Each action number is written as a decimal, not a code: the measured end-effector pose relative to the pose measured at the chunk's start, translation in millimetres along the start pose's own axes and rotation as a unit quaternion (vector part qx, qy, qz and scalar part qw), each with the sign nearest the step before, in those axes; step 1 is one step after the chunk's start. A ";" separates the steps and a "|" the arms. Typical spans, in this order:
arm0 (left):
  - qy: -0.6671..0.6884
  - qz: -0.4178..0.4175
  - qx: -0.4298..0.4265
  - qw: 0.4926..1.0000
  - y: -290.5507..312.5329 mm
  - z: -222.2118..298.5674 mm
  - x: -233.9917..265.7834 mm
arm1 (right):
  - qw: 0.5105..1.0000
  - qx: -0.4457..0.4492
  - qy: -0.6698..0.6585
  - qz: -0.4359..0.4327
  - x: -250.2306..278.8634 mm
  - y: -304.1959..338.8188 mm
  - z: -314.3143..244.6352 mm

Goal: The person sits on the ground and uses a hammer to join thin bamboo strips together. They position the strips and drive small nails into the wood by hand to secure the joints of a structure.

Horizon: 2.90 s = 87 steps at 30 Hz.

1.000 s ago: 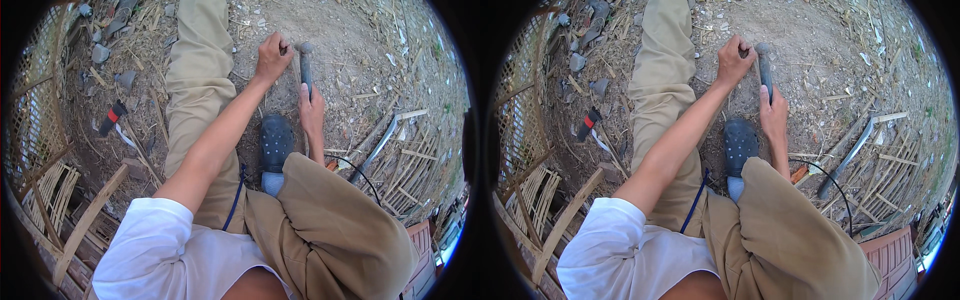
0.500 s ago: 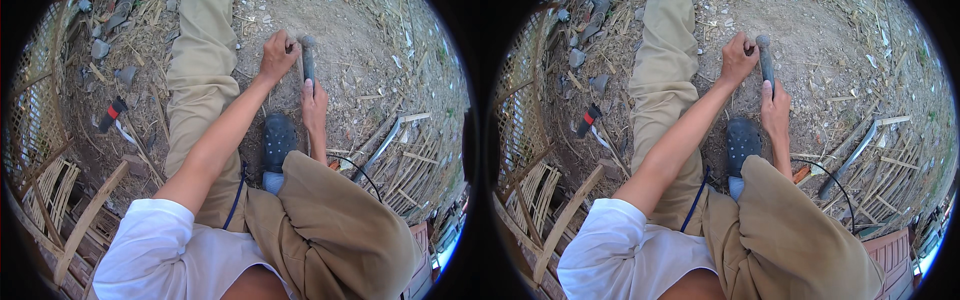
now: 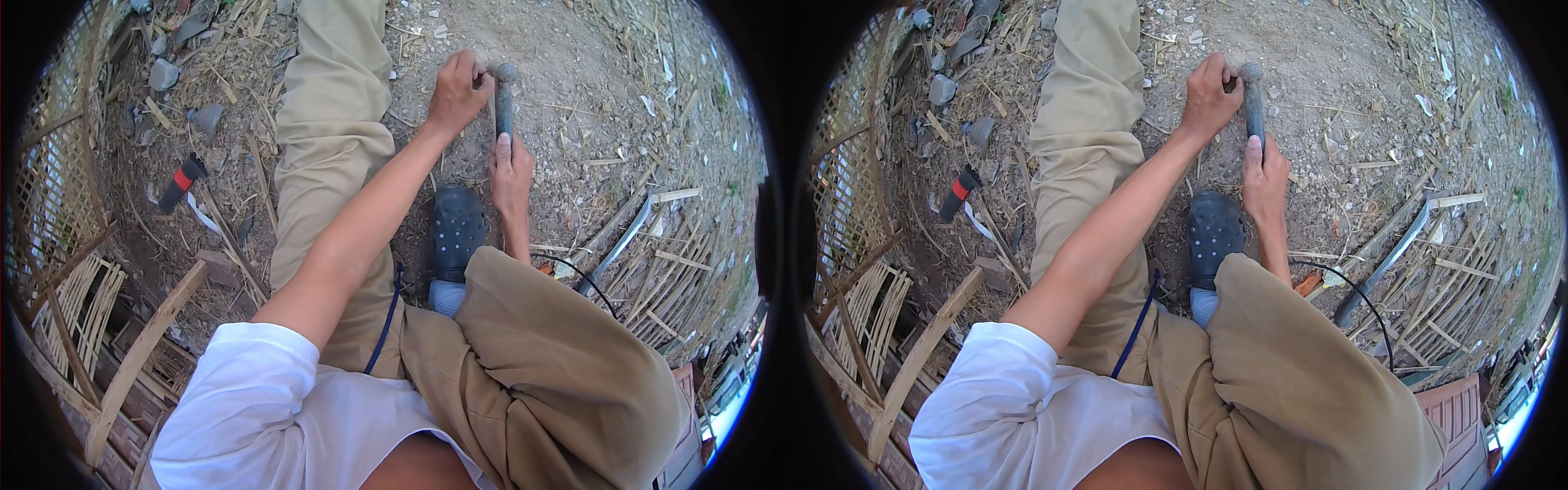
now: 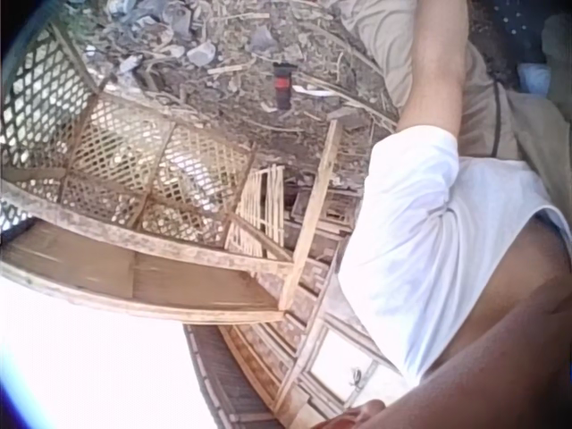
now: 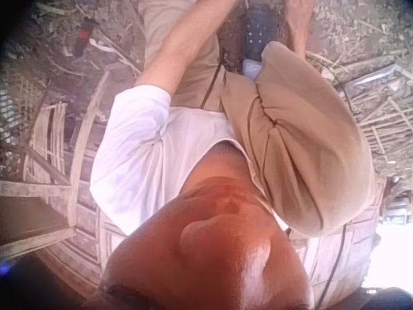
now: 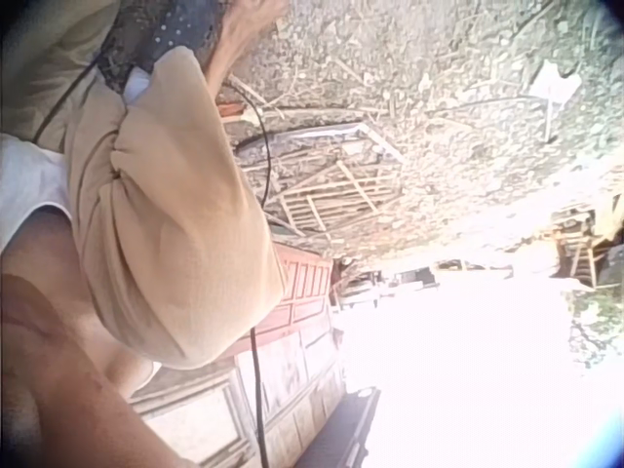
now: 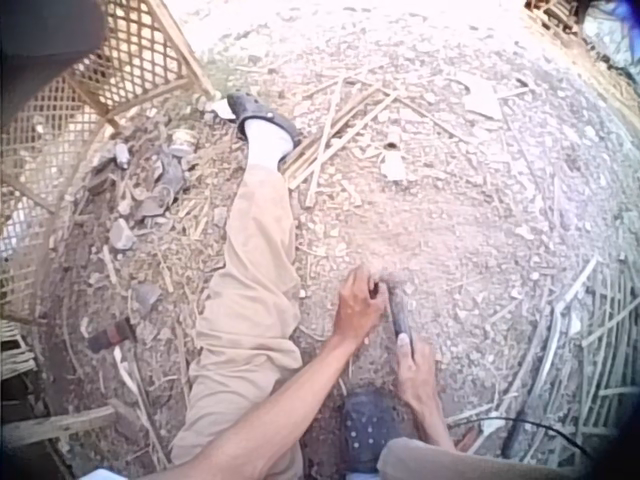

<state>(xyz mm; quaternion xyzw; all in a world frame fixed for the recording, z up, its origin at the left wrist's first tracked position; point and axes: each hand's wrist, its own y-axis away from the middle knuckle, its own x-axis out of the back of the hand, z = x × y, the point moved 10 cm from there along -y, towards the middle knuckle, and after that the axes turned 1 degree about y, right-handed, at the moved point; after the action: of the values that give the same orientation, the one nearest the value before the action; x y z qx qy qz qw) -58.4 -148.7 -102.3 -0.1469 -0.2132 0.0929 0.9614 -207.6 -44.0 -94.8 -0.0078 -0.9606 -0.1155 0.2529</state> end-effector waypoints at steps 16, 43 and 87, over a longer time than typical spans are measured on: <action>-0.017 0.022 -0.017 0.999 -3.5 3.4 2.9 | 1.000 0.009 -0.015 0.012 2.2 1.3 -5.3; 0.019 0.012 -0.052 0.998 -1.6 7.3 1.0 | 0.994 -0.030 -0.104 0.003 -4.5 7.0 -1.4; -0.014 -0.008 0.033 0.999 -7.4 -15.5 -2.3 | 0.999 -0.033 0.033 0.001 -6.1 0.4 -9.2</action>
<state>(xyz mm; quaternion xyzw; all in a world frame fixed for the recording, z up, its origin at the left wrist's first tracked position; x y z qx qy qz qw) -52.8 -160.0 -114.2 -0.1121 -0.2249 0.0941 0.9633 -197.7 -45.4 -89.9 -0.0130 -0.9474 -0.1469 0.2841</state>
